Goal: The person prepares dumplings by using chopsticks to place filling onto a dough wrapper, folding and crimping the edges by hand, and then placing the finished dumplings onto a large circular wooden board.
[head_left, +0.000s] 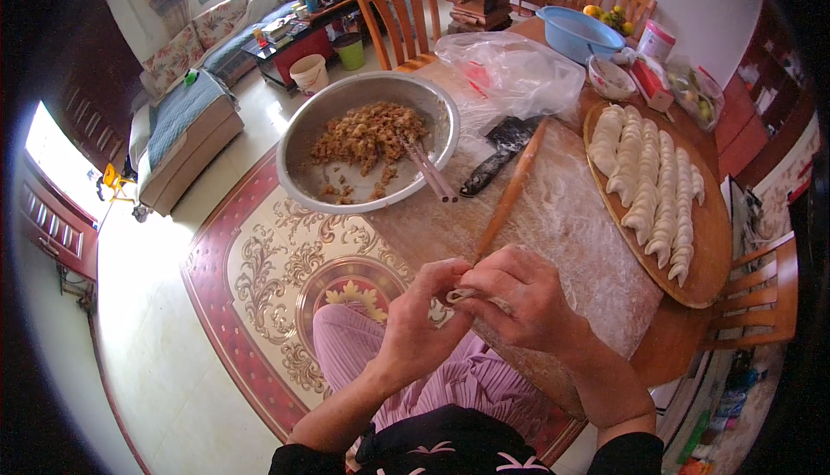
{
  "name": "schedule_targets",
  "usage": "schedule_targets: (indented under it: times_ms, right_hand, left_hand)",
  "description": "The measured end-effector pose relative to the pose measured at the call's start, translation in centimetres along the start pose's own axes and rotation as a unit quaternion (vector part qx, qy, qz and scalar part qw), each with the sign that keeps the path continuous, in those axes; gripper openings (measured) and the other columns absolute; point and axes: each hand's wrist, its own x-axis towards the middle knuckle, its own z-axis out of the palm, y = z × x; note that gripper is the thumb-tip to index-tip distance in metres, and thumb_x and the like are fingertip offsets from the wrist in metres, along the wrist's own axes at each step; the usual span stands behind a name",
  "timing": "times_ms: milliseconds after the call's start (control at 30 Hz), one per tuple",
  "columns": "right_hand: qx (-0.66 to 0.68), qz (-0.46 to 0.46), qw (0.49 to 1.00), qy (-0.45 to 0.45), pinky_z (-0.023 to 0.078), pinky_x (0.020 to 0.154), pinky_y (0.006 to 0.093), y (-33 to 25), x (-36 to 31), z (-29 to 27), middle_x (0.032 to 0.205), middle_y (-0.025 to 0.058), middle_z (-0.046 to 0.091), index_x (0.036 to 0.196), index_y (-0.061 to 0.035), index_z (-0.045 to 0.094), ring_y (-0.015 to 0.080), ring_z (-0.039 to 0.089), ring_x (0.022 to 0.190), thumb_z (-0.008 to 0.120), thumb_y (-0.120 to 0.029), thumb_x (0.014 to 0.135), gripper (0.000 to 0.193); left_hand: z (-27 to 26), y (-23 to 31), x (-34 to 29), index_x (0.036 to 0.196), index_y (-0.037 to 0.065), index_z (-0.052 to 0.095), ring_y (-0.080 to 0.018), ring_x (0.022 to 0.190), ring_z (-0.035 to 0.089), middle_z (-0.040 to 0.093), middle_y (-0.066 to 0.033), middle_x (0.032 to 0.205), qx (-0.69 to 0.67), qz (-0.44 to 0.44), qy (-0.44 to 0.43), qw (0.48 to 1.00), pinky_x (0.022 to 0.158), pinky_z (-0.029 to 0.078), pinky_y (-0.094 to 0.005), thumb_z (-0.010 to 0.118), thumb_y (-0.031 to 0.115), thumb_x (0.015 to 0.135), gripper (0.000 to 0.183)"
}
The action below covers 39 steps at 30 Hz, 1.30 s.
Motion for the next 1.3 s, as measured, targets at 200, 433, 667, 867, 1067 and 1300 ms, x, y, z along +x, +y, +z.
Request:
schedule_targets:
  times_ms: [200,433,667,867,1067,1300]
  right_hand:
    - [-0.024,-0.013,0.999,-0.038,0.046,0.063,0.0350,0.62,-0.27,0.23,0.080,0.0071,0.059,0.085,-0.0055,0.063,0.0260,0.058,0.071,0.073,-0.008,0.070,0.018]
    - [0.017,0.017,0.999,-0.028,0.046,0.065,0.0398,0.28,-0.20,0.17,0.079,0.0091,0.057,0.083,-0.0059,0.062,0.0295,0.057,0.073,0.069,-0.007,0.071,0.014]
    - [0.058,0.056,0.997,-0.015,0.046,0.063,0.0389,0.36,-0.13,0.25,0.077,0.0093,0.056,0.082,-0.0061,0.062,0.0299,0.057,0.070,0.069,-0.010,0.075,0.011]
    - [0.072,0.058,0.996,0.008,0.047,0.061,0.0368,0.15,-0.20,-0.13,0.078,0.0086,0.058,0.084,-0.0055,0.062,0.0288,0.058,0.070,0.070,-0.011,0.076,0.012]
    - [0.084,0.055,0.995,0.015,0.048,0.061,0.0371,0.25,-0.10,-0.02,0.078,0.0081,0.059,0.083,-0.0063,0.063,0.0280,0.059,0.071,0.069,-0.011,0.076,0.011]
    - [0.059,0.067,0.996,-0.001,0.048,0.063,0.0368,-0.11,-0.21,-0.12,0.079,0.0083,0.058,0.083,-0.0068,0.063,0.0285,0.059,0.072,0.069,-0.011,0.075,0.011]
  left_hand:
    - [0.55,-0.75,-0.36,0.115,0.001,0.051,-0.0208,0.088,0.063,0.062,-0.0123,0.097,0.010,-0.015,0.007,1.000,0.076,0.050,-0.0299,0.064,0.000,0.076,0.042]
    - [0.36,-0.73,-0.35,0.116,0.001,0.051,-0.0220,0.091,0.063,0.061,-0.0131,0.099,-0.002,0.000,-0.001,1.000,0.077,0.050,-0.0304,0.064,-0.001,0.075,0.043]
    - [0.31,-0.54,-0.47,0.117,0.002,0.050,-0.0200,0.086,0.064,0.062,-0.0122,0.098,0.008,0.023,0.023,0.999,0.074,0.051,-0.0294,0.065,-0.001,0.075,0.045]
    - [0.28,-0.15,-0.38,0.116,0.003,0.050,-0.0166,0.081,0.063,0.064,-0.0102,0.094,0.002,0.019,0.042,0.999,0.070,0.051,-0.0271,0.067,-0.001,0.074,0.046]
    - [0.28,-0.40,-0.36,0.116,0.002,0.050,-0.0166,0.081,0.063,0.064,-0.0108,0.093,-0.015,0.018,0.033,0.999,0.070,0.051,-0.0274,0.069,0.001,0.074,0.046]
    - [0.50,-0.05,-0.29,0.116,0.002,0.050,-0.0170,0.082,0.064,0.065,-0.0116,0.093,0.000,0.018,0.040,0.999,0.071,0.051,-0.0281,0.068,0.001,0.075,0.045]
